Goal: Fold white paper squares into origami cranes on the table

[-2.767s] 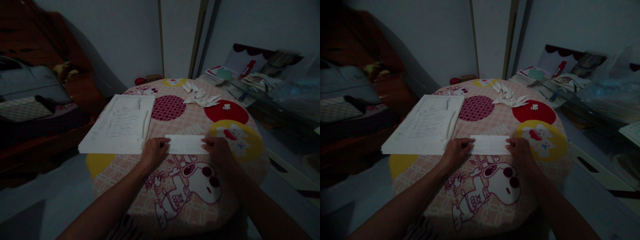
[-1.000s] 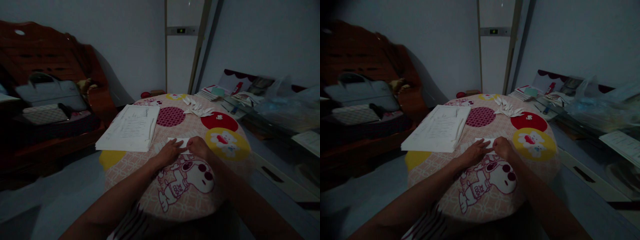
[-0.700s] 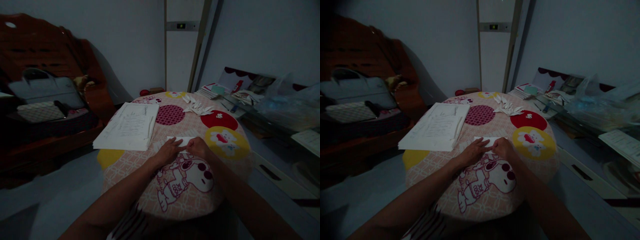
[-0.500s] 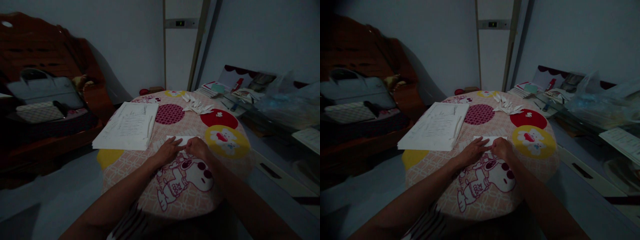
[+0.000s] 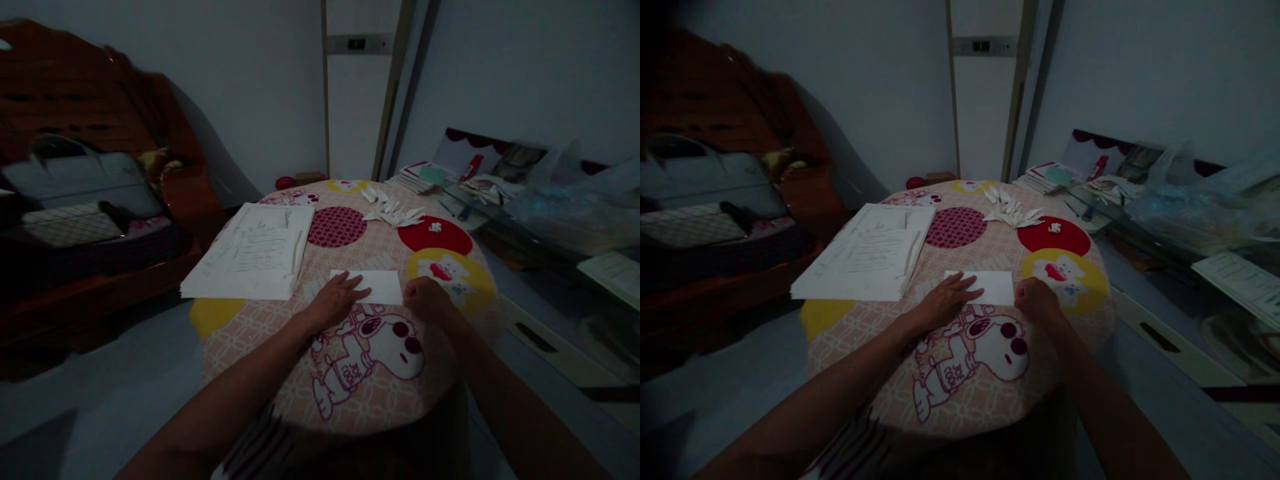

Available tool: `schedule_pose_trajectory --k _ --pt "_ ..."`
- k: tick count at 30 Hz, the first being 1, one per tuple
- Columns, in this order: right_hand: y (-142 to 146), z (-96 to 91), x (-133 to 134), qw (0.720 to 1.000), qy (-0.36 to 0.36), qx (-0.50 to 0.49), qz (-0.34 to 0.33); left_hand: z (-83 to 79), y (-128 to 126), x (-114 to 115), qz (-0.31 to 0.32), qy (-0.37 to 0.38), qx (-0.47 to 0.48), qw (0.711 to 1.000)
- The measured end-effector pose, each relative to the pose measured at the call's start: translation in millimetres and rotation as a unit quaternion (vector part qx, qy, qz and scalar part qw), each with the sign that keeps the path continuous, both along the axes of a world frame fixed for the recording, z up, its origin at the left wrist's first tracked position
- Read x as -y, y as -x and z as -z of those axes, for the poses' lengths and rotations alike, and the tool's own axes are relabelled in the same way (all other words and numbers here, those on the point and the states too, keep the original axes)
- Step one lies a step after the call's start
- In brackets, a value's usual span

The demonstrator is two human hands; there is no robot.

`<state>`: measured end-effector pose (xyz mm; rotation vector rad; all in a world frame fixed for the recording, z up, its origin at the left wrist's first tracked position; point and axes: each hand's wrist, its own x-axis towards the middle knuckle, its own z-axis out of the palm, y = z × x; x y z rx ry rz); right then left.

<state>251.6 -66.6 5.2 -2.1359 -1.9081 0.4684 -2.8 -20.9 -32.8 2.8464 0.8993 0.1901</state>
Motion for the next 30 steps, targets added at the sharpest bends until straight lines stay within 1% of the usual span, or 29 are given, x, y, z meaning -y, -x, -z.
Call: schedule_pose_trajectory --k 3,4,6,7,8,10,12,16,18,21,24,27,30 --pt "7 -6.7 -1 0.998 -0.015 -0.055 0.004 -0.9 -1 0 0.009 0.002 -0.001 1.000" --pt "12 -7.0 -2 0.993 0.000 -0.116 0.000 -0.9 -1 0 0.010 0.002 0.001 1.000" --pt "27 -4.1 -7 0.985 0.016 -0.171 -0.016 -0.7 -2 -1 0.007 0.004 0.012 1.000" --pt "34 -1.4 -10 0.978 0.013 -0.206 -0.018 -0.6 -2 -1 0.004 0.006 0.020 1.000" --pt "41 1.7 -13 0.975 0.013 -0.220 -0.018 -0.6 -2 -2 0.000 0.009 0.028 1.000" --pt "50 7.2 -17 0.978 0.017 -0.206 -0.023 -0.8 -3 -2 -0.014 0.015 0.046 0.999" --pt "54 10.2 -20 0.984 0.028 -0.172 -0.029 -1.3 -6 -1 -0.045 0.025 0.061 0.997" --pt "54 9.8 -20 0.990 0.031 -0.134 -0.026 -0.3 -15 3 -0.130 0.045 0.079 0.987" --pt "55 8.4 -19 0.991 0.025 -0.129 -0.021 2.2 -19 5 -0.157 0.039 0.097 0.982" --pt "56 5.3 -18 0.992 0.027 -0.124 -0.020 6.6 -23 8 -0.172 0.027 0.121 0.977" --pt "57 2.0 -17 0.992 0.032 -0.116 -0.021 8.2 -21 8 -0.173 0.033 0.125 0.977" --pt "57 1.3 -17 0.994 0.026 -0.105 -0.022 7.1 -14 7 -0.184 0.051 0.113 0.975" --pt "57 3.1 -18 0.994 0.026 -0.104 -0.021 6.6 -4 5 -0.192 0.053 0.100 0.975"
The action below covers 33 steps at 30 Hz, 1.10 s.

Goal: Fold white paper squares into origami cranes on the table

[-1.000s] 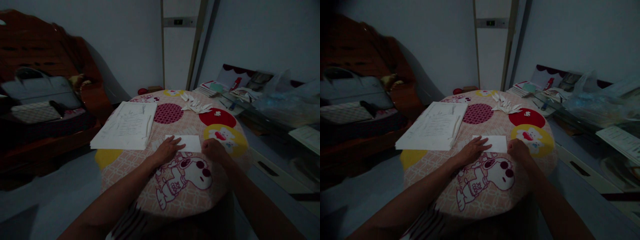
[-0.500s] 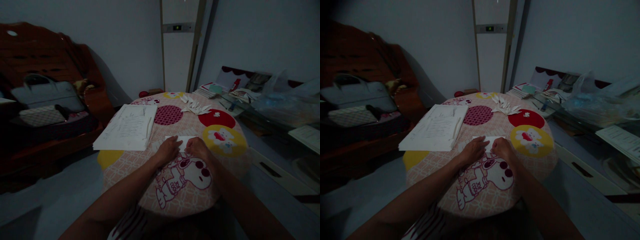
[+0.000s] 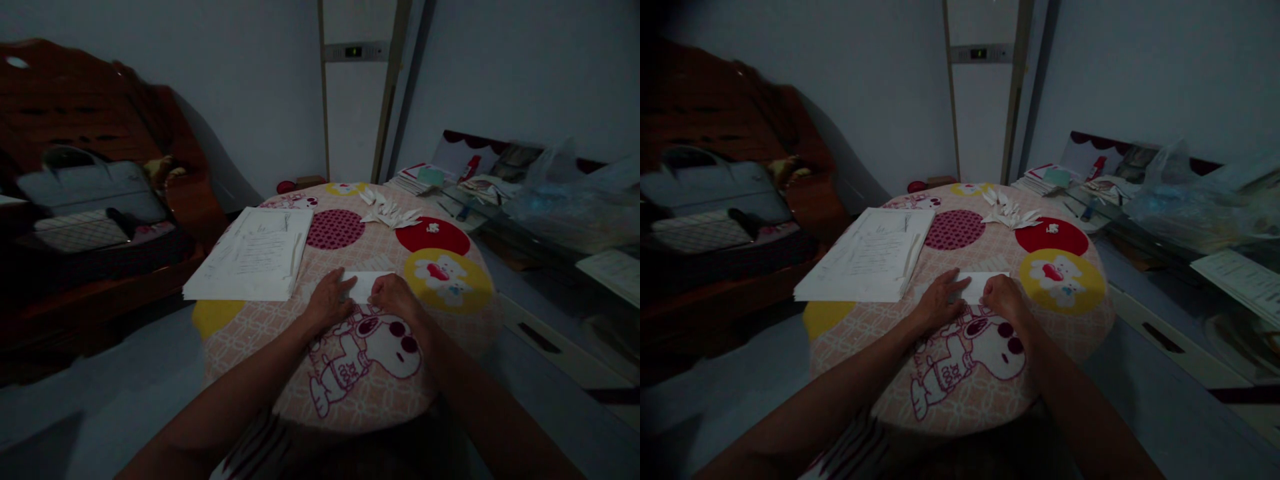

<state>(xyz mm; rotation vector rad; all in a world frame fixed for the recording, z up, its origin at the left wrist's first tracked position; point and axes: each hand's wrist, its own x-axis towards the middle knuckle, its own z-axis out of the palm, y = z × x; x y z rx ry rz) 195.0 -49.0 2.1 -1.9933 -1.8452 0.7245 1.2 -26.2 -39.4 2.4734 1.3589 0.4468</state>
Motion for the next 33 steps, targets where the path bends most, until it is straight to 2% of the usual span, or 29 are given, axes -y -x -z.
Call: schedule_pose_trajectory --k 9,13,15,16,18,20,23,26,30,33 --pt "1 1.8 0 1.000 0.004 -0.017 -0.001 5.6 34 -4 0.007 0.004 0.024 1.000" --pt "-6 0.2 2 0.995 0.038 -0.094 0.019 4.5 48 -8 0.019 0.011 0.051 0.998" --pt "-18 -0.4 3 0.988 0.054 -0.140 0.043 1.1 53 -11 -0.001 0.009 0.087 0.996" --pt "-25 -0.4 3 0.980 0.052 -0.176 0.079 -1.4 54 -14 -0.014 0.006 0.104 0.994" --pt "-41 0.7 2 0.961 -0.016 -0.231 0.153 -7.2 51 -20 -0.034 0.002 0.124 0.992" --pt "-53 3.1 -1 0.953 -0.070 -0.238 0.172 -12.3 42 -27 -0.020 -0.008 0.124 0.992" --pt "-59 8.3 -7 0.951 -0.064 -0.250 0.168 -15.1 23 -37 0.040 -0.011 0.103 0.994" --pt "-56 13.1 -13 0.933 -0.052 -0.316 0.163 -11.3 9 -42 0.078 0.006 0.110 0.991" --pt "-51 10.1 -21 0.920 -0.027 -0.375 0.116 -6.1 9 -44 0.076 0.038 0.179 0.980" --pt "-50 -2.0 -34 0.906 -0.017 -0.415 0.080 -10.5 17 -45 0.039 0.081 0.300 0.950"
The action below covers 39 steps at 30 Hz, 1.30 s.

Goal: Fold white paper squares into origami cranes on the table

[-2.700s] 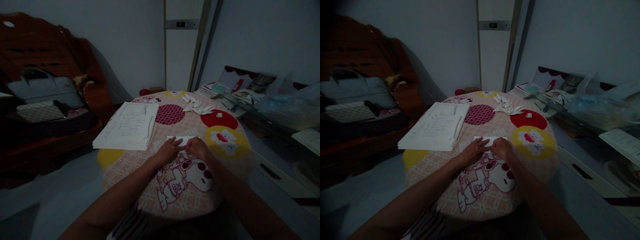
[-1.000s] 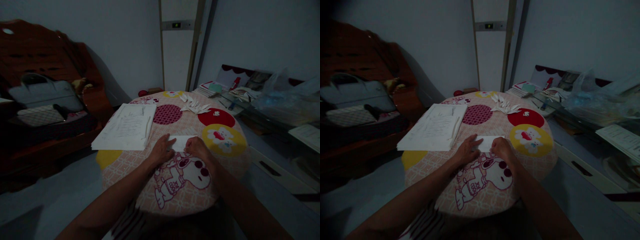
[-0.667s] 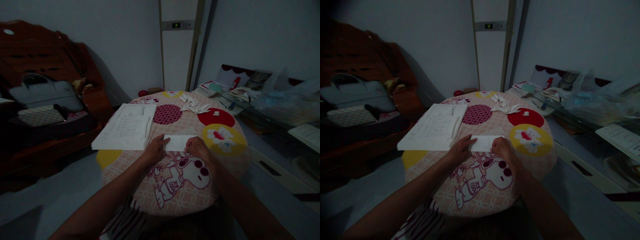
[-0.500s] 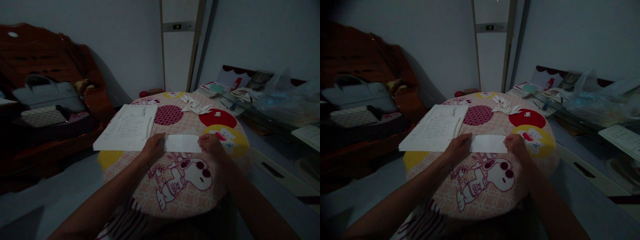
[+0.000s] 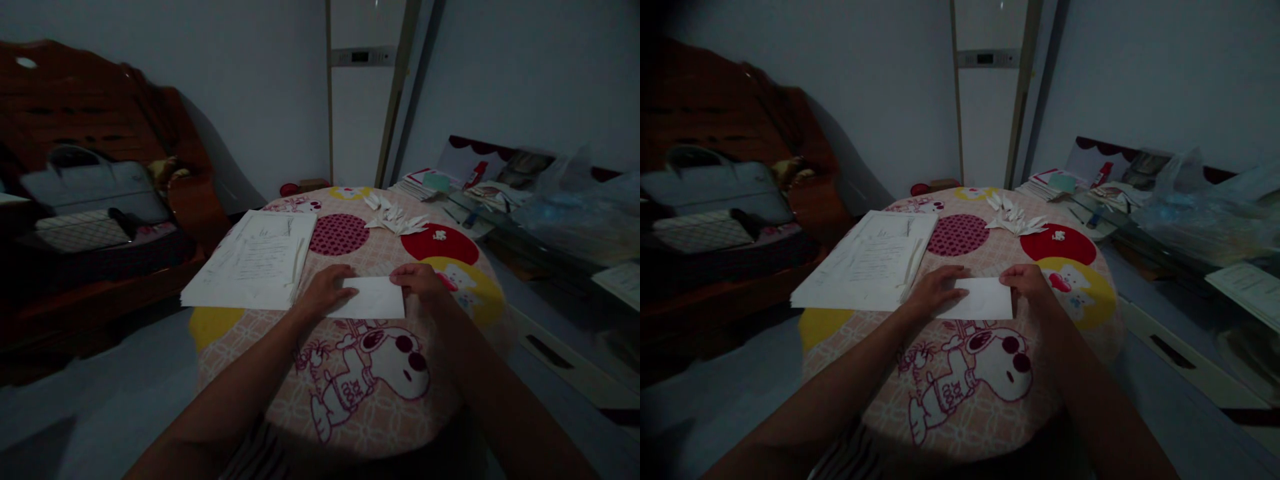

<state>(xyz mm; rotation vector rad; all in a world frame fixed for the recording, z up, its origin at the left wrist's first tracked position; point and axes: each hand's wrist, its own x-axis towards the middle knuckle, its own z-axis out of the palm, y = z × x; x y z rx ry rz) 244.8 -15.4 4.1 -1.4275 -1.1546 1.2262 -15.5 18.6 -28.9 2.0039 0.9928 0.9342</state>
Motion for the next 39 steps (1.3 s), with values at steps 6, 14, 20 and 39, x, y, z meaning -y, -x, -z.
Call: schedule_pose_trajectory --k 6,14,20,39 --pt "4 -17.4 -32 0.987 -0.038 -0.145 0.061 -9.2 9 -5 -0.094 0.123 0.228 0.961" --pt "18 6.0 -37 0.977 -0.035 -0.198 0.078 -4.3 13 -6 -0.070 -0.049 0.105 0.991" --pt "21 14.0 -39 0.977 -0.064 -0.191 0.068 -13.3 7 -2 -0.046 -0.089 0.053 0.994" --pt "19 9.6 -32 0.975 -0.143 -0.154 0.071 -12.2 13 -8 -0.141 0.160 0.269 0.939"
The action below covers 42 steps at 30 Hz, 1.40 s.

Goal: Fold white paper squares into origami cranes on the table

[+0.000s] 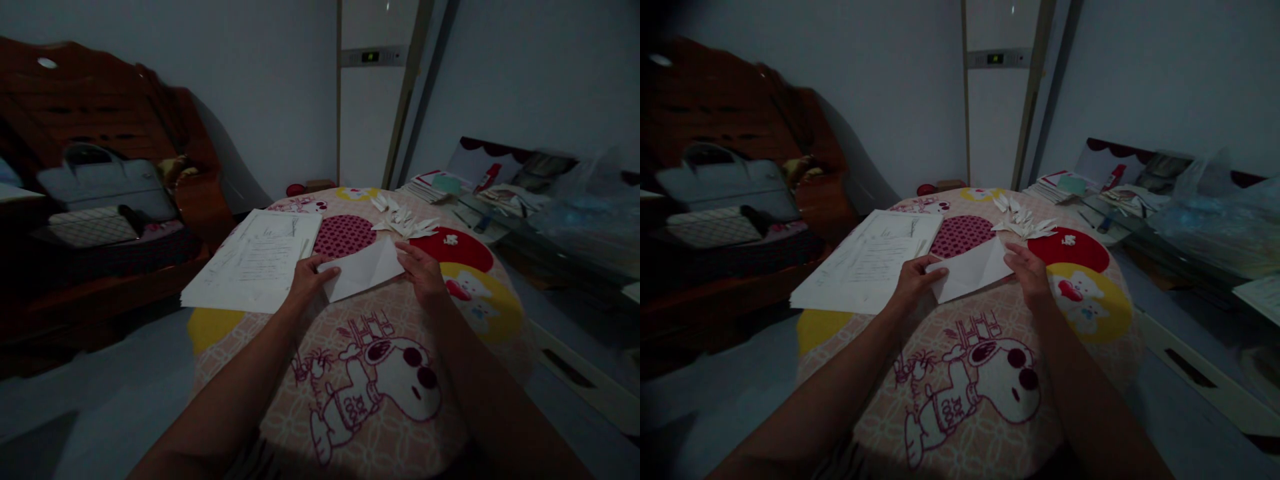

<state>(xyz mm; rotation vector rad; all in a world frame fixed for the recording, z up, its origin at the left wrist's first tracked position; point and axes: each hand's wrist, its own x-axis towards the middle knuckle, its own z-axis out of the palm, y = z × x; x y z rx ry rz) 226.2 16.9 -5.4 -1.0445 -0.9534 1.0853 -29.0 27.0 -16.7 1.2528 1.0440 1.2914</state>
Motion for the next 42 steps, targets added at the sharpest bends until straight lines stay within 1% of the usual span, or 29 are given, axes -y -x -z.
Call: schedule_pose_trajectory --k 3,7,9,11,15,18,21,24,27,29,31,35,39,42 --pt "-2 1.5 2 0.998 0.007 0.051 -0.029 -1.0 2 -1 -0.023 -0.037 -0.020 0.999" --pt "-1 4.2 4 0.993 0.040 0.075 -0.084 -7.0 3 3 -0.036 -0.130 -0.097 0.986" --pt "0 3.9 6 0.994 0.032 0.068 -0.076 -9.5 5 4 -0.023 -0.167 -0.104 0.980" --pt "1 2.3 7 0.998 0.009 0.050 -0.045 -9.8 7 4 -0.005 -0.183 -0.074 0.980" --pt "1 -1.8 10 0.999 -0.029 0.032 0.014 -5.1 12 -2 0.011 -0.175 -0.018 0.984" --pt "1 -2.9 11 0.998 -0.043 0.029 0.034 -1.9 12 -6 0.020 -0.149 -0.001 0.989" --pt "3 -3.8 12 0.997 -0.053 0.031 0.036 -0.6 10 -7 0.028 -0.128 -0.011 0.991" --pt "5 -6.3 14 0.997 -0.061 0.041 0.031 -0.3 10 -7 0.000 -0.136 -0.031 0.990" --pt "6 -7.6 16 0.996 -0.059 0.060 0.033 -1.1 9 -6 -0.020 -0.109 -0.001 0.994" --pt "6 -5.8 15 0.994 -0.065 0.075 0.034 -2.3 8 -4 -0.014 -0.081 0.026 0.996" --pt "6 -2.7 14 0.993 -0.071 0.084 0.030 -3.2 6 -2 -0.012 -0.073 0.032 0.997" --pt "12 -0.7 12 0.993 -0.068 0.090 0.031 -0.7 1 0 -0.021 -0.102 0.012 0.995" --pt "24 -6.6 17 0.995 -0.058 0.082 0.017 2.6 -5 1 -0.020 -0.145 -0.016 0.989" --pt "32 -10.0 22 0.995 -0.051 0.084 0.003 0.1 -10 6 -0.022 -0.178 -0.038 0.983"
